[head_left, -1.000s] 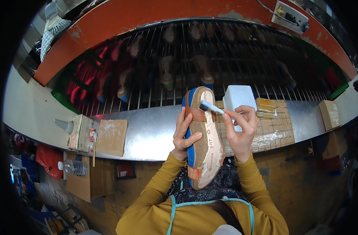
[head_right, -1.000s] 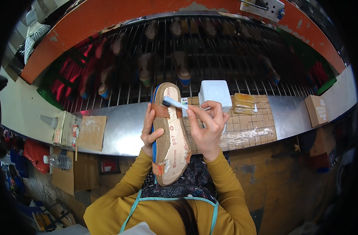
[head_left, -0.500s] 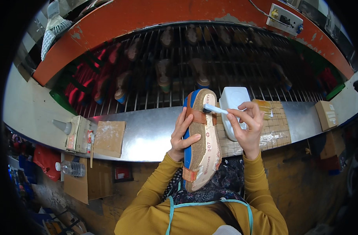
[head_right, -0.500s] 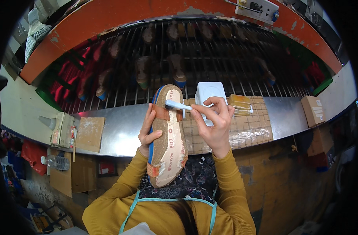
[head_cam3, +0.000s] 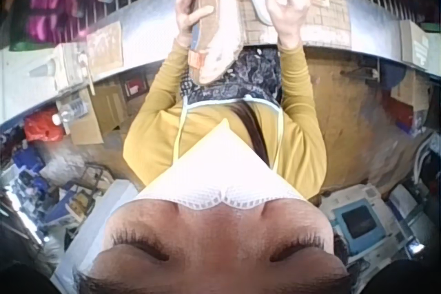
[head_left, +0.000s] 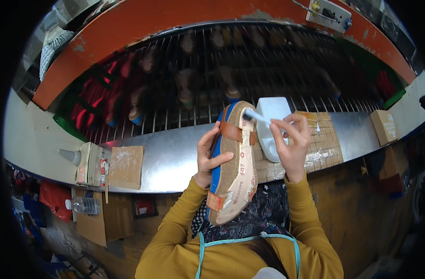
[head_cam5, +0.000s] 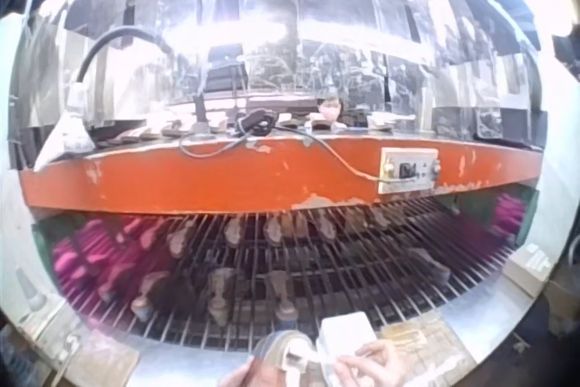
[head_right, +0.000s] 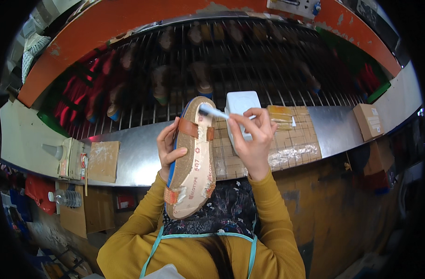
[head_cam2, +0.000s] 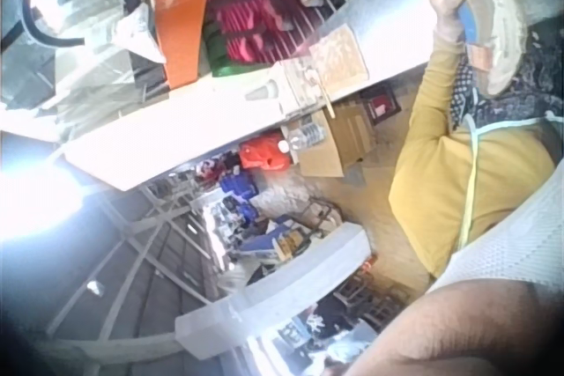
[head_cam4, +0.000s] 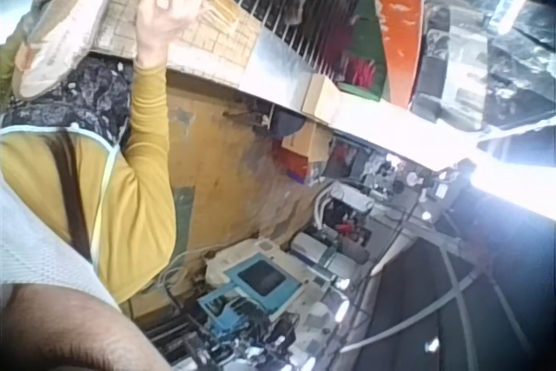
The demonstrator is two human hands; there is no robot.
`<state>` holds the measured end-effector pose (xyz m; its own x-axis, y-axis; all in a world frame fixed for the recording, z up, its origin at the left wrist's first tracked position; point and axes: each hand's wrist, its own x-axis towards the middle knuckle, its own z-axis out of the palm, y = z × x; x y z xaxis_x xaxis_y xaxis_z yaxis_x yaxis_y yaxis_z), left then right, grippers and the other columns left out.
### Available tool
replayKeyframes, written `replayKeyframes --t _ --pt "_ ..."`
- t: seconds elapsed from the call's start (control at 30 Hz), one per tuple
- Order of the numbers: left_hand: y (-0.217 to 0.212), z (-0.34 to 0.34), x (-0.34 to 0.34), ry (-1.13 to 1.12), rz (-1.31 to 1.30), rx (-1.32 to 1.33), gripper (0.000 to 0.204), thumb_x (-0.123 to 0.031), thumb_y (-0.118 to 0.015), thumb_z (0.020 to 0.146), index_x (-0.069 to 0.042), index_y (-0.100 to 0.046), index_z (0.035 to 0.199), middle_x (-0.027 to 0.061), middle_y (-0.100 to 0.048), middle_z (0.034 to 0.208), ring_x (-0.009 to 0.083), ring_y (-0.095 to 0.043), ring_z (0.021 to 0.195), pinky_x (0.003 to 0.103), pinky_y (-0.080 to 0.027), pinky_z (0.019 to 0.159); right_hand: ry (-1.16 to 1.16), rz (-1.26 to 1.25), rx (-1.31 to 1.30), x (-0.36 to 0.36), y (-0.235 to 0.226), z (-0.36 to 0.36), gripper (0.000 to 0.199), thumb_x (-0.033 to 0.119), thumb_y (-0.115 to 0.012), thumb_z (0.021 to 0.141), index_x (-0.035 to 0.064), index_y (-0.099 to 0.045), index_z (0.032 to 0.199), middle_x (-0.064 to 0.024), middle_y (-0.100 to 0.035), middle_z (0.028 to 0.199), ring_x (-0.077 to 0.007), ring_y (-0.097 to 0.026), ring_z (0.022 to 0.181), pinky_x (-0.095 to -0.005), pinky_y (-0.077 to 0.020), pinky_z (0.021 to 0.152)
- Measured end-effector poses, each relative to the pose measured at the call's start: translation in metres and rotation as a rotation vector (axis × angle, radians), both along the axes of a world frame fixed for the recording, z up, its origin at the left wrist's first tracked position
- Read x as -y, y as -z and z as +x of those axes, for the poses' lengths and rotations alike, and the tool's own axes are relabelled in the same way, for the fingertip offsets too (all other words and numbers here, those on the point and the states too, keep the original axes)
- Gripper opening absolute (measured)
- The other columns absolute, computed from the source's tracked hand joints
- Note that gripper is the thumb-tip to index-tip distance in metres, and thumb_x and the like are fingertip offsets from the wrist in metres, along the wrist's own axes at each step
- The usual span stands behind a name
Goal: The person applies glue to the sole of a sandal using a small brush, repeatedly dipping the brush into a white container and spreading the adhesive along the edges and surface. The person also wipes the brush on a piece of cardboard and briefly cleans the metal workbench with a cloth.
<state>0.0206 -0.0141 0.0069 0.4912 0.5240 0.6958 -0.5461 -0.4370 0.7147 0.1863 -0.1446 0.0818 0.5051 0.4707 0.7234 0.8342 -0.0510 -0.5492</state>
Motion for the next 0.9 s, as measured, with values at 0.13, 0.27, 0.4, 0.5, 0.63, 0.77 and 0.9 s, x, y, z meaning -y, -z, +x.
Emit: replayKeyframes --t 0.13,0.27,0.4,0.5,0.63,0.77,0.9 --pt "0.002 0.002 -0.005 -0.145 0.193 0.024 0.048 -0.006 -0.07 0.084 -0.016 -0.053 0.128 0.0212 -0.037 0.144 0.0354 -0.038 0.135 0.044 -0.041 0.109 0.098 0.078 -0.138 0.007 0.011 0.029 0.014 0.013 -0.076 0.079 0.0066 -0.075 0.091 -0.0042 -0.058 0.091 -0.0091 -0.05 0.066 -0.026 -0.0375 0.063" --pt "0.013 -0.035 -0.007 -0.025 -0.685 -0.006 0.068 -0.034 -0.068 0.087 -0.012 -0.036 0.143 0.0129 -0.041 0.144 0.0307 -0.042 0.132 0.045 -0.038 0.11 0.04 0.021 -0.248 0.06 0.023 0.052 0.01 0.011 -0.076 0.079 0.005 -0.075 0.088 -0.0043 -0.059 0.078 -0.0089 -0.052 0.061 -0.0207 -0.04 0.052" --pt "0.012 -0.031 -0.018 -0.059 -0.96 0.297 0.09 -0.068 -0.057 0.083 -0.013 -0.028 0.148 0.0104 -0.042 0.144 0.0283 -0.046 0.128 0.042 -0.042 0.107 0.126 -0.383 -0.228 0.105 0.068 0.049 0.007 0.017 -0.076 0.078 0.0116 -0.076 0.082 0.0002 -0.058 0.069 -0.0107 -0.045 0.049 -0.0295 -0.0332 0.066" --pt "0.007 -0.02 -0.015 0.152 -0.894 0.307 0.096 -0.077 -0.047 0.081 -0.012 -0.026 0.148 0.014 -0.042 0.144 0.0277 -0.048 0.126 0.042 -0.045 0.105 0.269 -0.46 0.047 0.098 0.085 0.04 0.006 0.02 -0.074 0.079 0.0152 -0.075 0.083 0.0008 -0.057 0.073 -0.014 -0.048 0.056 -0.0341 -0.0263 0.071" --pt "0.029 -0.017 -0.016 1.04 -0.934 0.284 0.104 -0.082 -0.04 0.081 -0.003 -0.024 0.147 0.0237 -0.052 0.127 0.0308 -0.061 0.101 0.042 -0.045 0.101 0.24 -0.465 0.233 0.081 0.086 0.047 0.006 0.018 -0.073 0.079 0.0157 -0.073 0.084 0.0003 -0.056 0.077 -0.016 -0.052 0.065 -0.0365 -0.0266 0.072" --pt "0.019 -0.014 0.003 0.878 -1.146 0.269 0.097 -0.075 -0.048 0.083 0.002 -0.034 0.141 0.0187 -0.055 0.107 0.0244 -0.057 0.079 0.039 -0.043 0.089 0.209 -0.519 0.347 0.077 0.08 0.051 0.005 0.018 -0.072 0.079 0.0155 -0.072 0.084 -0.0005 -0.056 0.08 -0.0169 -0.053 0.067 -0.0379 -0.0281 0.074" --pt "0.019 -0.027 0.007 0.733 -1.195 0.286 0.094 -0.065 -0.06 0.083 -0.001 -0.029 0.144 0.0152 -0.05 0.12 0.0259 -0.053 0.105 0.045 -0.037 0.101 0.168 -0.582 0.308 0.079 0.08 0.055 0.007 0.019 -0.072 0.081 0.0138 -0.072 0.085 -0.002 -0.057 0.076 -0.0194 -0.055 0.066 -0.0405 -0.0314 0.078"
